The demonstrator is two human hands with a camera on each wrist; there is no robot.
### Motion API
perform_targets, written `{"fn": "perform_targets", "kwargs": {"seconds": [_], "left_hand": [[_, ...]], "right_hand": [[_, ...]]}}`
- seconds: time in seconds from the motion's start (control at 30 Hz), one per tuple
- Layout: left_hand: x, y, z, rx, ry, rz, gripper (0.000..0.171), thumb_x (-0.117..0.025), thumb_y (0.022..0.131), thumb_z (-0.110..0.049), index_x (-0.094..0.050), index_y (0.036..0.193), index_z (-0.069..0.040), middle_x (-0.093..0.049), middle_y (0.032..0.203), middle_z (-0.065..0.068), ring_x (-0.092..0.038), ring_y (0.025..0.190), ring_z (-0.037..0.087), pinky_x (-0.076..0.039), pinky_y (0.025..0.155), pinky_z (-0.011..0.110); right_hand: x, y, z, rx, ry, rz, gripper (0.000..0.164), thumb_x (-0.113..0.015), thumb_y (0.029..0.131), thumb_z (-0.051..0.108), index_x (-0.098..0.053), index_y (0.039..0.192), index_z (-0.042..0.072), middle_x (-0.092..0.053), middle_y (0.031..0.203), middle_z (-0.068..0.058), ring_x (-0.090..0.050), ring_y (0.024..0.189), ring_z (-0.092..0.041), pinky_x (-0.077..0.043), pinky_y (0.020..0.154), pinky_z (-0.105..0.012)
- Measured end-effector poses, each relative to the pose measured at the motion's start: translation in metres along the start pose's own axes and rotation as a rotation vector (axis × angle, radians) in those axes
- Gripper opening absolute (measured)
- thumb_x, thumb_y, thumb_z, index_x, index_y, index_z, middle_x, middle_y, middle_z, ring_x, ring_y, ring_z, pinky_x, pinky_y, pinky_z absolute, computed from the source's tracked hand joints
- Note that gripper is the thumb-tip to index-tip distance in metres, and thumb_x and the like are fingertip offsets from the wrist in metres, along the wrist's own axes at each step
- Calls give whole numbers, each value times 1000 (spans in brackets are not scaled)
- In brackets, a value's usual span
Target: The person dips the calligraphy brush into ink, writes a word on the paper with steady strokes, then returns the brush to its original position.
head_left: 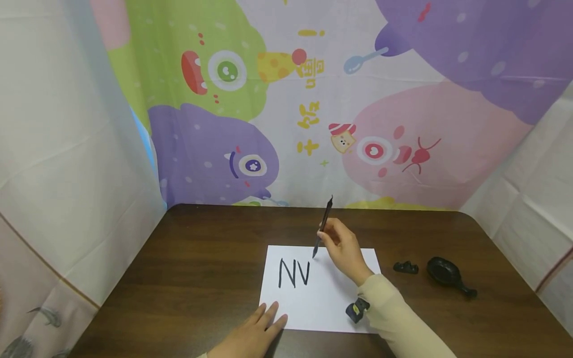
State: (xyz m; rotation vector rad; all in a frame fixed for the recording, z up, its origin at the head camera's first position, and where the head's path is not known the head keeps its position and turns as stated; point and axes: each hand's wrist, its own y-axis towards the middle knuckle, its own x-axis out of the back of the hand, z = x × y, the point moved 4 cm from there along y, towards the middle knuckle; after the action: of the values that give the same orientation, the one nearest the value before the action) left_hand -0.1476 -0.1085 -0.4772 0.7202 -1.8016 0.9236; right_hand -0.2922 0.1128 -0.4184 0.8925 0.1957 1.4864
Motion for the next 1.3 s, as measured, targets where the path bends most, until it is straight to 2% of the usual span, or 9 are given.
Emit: {"fn": "perform_targets", "kwargs": {"seconds": [0.33,0.5,1.03,1.3], "left_hand": [[-1,0,0,-25,13,-37,91,-65,76,-70,-41,150,-23,-31,160,13,-35,142,43,-44,102,61],[0,-1,-1,-43,23,-61,90,-64,77,-70,-41,150,-21,-33,159,15,-36,141,44,-44,103,60],[-1,-1,-1,-33,23,-45,91,-66,76,-69,-41,150,-22,-32,159,14,-36,141,44,-44,103,60],[-2,-1,0,-35,22,-60,90,-64,76,-71,-42,150,-23,-33,159,13,-36,141,44,-45,100,61]], "right_hand": [[-3,-4,0,22,-19,17,14,-66,91,2,-61,103,5,-68,91,-6,-66,82,-14,-58,68,-24],[-3,-5,-1,23,-23,21,14,-67,91,3,-61,104,2,-68,90,-6,-67,81,-15,-58,67,-24],[-3,-10,3,18,-33,48,15,-68,90,4,-61,103,7,-67,89,-5,-67,82,-15,-58,68,-25],[-3,-11,4,5,-22,73,16,-68,90,3,-61,104,7,-67,88,-5,-67,79,-13,-57,67,-24]]}}
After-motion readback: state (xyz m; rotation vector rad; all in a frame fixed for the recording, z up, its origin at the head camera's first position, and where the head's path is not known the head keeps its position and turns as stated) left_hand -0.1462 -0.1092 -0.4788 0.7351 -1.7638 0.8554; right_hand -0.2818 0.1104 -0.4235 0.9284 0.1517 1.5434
